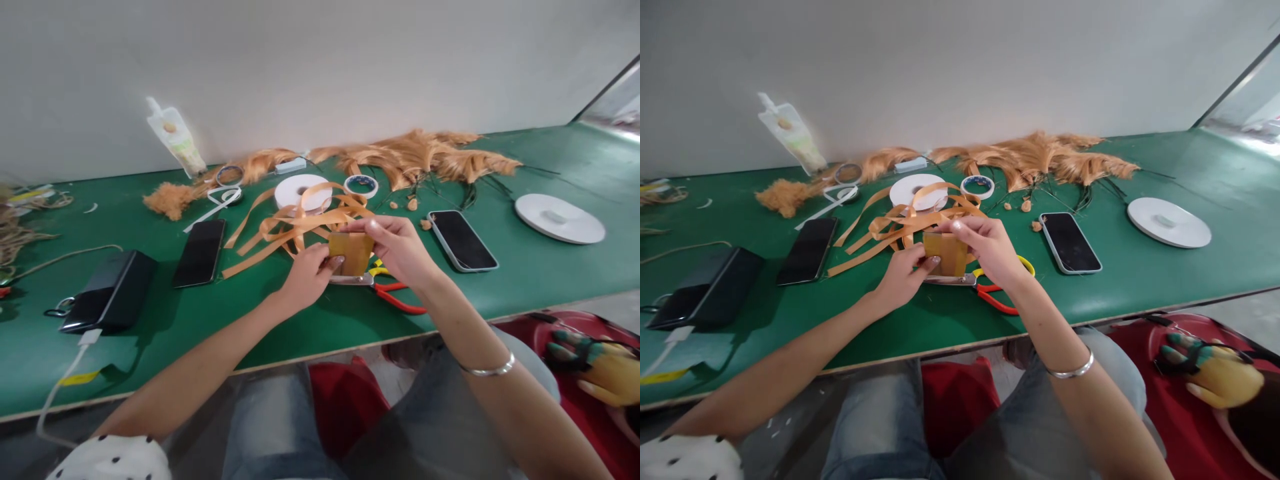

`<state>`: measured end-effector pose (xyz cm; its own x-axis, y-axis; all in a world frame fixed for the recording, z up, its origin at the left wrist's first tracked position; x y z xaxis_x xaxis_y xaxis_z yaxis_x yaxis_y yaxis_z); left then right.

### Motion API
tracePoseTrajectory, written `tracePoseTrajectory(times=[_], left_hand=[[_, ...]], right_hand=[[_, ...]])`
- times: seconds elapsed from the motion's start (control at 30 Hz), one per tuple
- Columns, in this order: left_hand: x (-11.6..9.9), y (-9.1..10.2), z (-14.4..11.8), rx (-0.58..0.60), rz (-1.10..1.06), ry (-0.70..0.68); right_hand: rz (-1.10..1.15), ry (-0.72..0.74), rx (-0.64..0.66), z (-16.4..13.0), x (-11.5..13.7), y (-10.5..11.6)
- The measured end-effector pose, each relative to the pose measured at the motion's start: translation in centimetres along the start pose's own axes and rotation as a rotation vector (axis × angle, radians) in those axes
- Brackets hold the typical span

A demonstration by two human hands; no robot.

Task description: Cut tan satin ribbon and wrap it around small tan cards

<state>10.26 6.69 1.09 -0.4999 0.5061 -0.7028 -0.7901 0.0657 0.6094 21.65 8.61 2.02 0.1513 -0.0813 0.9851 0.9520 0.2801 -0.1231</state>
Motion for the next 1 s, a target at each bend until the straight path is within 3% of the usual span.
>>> tracePoseTrajectory(times=[0.2, 0.3, 0.4, 0.47, 0.57, 0.7, 0.8, 1.0], left_hand=[[0.6, -0.8, -0.4, 0.067, -0.145, 0.110], [0.9, -0.2, -0.5, -0.020, -0.208, 0.083], [-0.1, 1.4, -0.7, -0.201, -0.160, -0.114], [-1.5, 1.9, -1.2, -0.275, 0.022, -0.308], [-3.1, 2.1, -2.2, -0.347, 0.264, -0.501], [-4.4, 2.3, -3.0, -0.369, 0.295, -0.646], [-4.4, 2.3, -2.6, -0.309, 0.194, -0.607], [-2.1, 1.4, -0.6, -0.139, 0.049, -0.316]], right_hand=[[-0.069, -0.003, -0.096, 0.2, -0.4, 0.8], [-0.043, 0.009, -0.153, 0.2, -0.3, 1.4], [-0.001, -0.027, -0.177, 0.2, -0.6, 1.5], [0.032, -0.078, -0.178, 0.2, -1.1, 1.4], [0.091, -0.158, -0.163, -0.1, -1.7, 1.0], [0.084, -0.195, -0.107, -0.2, -2.1, 0.3], [0.049, -0.156, -0.070, -0.1, -1.8, 0.0], [0.032, -0.087, -0.002, -0.2, -0.6, -0.5]])
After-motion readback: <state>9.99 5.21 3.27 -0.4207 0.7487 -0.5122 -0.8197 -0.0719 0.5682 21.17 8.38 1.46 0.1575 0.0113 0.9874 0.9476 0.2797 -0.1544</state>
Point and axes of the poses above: each hand's wrist, its own z-axis towards the middle knuckle, its own y-axis out of the back of the hand, x = y × z, the point moved 10 cm from there along z, towards the middle knuckle, and after that the axes turned 4 degrees about -z, right-handed, at the moved point
